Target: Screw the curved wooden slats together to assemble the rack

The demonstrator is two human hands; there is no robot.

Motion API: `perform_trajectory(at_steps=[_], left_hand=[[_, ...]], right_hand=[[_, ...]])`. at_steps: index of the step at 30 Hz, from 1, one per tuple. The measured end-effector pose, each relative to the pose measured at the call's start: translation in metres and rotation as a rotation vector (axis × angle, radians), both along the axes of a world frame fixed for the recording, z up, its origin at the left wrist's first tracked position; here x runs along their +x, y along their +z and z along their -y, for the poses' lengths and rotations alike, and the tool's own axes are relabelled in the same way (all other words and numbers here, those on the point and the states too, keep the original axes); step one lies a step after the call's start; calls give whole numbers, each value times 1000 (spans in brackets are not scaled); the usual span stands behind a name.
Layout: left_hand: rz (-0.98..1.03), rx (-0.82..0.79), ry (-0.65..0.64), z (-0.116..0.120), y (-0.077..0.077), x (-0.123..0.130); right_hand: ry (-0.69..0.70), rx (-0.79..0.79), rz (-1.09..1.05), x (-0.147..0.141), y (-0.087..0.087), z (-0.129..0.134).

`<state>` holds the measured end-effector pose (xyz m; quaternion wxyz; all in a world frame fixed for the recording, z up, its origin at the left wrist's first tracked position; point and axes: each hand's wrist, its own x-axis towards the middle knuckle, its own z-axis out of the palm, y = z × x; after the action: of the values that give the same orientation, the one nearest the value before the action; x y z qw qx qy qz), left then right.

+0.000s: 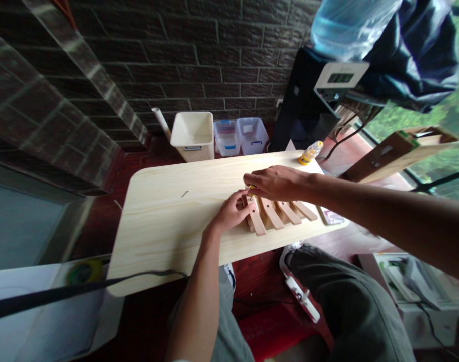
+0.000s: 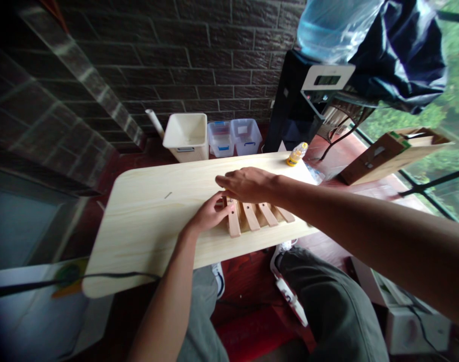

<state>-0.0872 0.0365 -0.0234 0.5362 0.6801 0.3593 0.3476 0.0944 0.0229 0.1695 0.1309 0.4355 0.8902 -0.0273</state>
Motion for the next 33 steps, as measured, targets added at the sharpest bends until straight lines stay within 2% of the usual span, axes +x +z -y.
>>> perform_trajectory(at_steps=[8,15,21,27,33], left_hand=[[-26,-14,-15,0,1,0],[-16,-17,-19,-1,-1,0],[-6,-26,-19,-1,0,1],[-27,-43,-9,0,3,0],[-36,-58,-9,-1,5,0]], right_hand=[[-68,18,-19,0,-7,-1],[-69,-4,-66,2,-1,2],[7,53,-64,7,5,3],[130,112,7,10,-2,-2],[113,125,17,10,-4,-3]])
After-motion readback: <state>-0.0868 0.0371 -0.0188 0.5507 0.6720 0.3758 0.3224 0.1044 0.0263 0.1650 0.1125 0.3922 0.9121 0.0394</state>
